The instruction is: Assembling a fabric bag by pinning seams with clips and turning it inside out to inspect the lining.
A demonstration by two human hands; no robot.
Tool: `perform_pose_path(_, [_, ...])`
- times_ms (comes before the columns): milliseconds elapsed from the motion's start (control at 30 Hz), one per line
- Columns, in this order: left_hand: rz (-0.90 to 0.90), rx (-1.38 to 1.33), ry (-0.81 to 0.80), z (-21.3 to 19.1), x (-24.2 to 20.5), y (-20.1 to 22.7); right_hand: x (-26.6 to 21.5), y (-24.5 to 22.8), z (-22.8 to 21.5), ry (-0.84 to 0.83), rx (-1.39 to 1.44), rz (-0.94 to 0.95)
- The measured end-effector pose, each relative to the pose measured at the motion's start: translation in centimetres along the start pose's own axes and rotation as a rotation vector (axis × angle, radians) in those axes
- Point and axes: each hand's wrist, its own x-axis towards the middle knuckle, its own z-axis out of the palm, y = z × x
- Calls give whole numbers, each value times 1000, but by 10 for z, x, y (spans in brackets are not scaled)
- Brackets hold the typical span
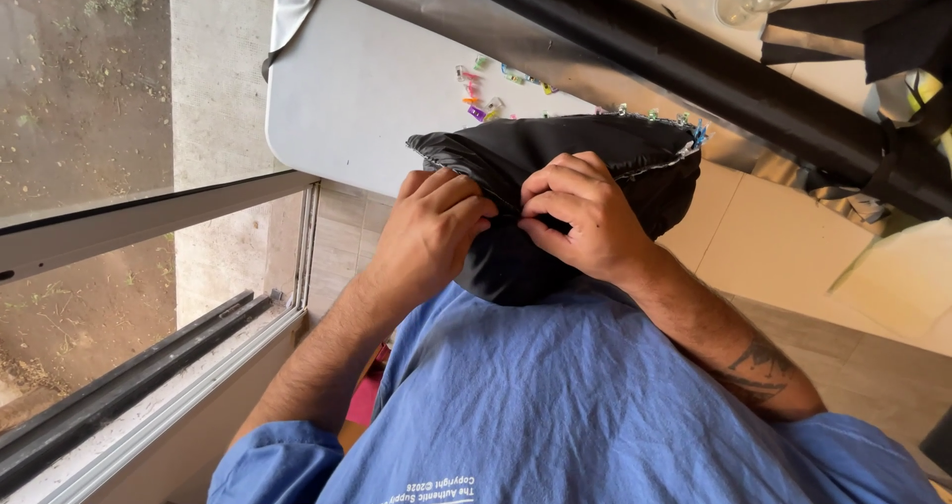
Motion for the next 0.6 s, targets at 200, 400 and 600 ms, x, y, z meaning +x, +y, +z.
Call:
perform_pose_path(200, [163, 230, 111, -9, 19, 15, -2, -3, 0, 15, -21, 11])
perform_pose_path(400, [242, 290, 155, 2, 11, 7, 3, -8, -4, 82, -10, -29])
perform_pose_path(600, [128, 323, 182, 12, 0, 13, -2, -10, 2, 153, -68, -67])
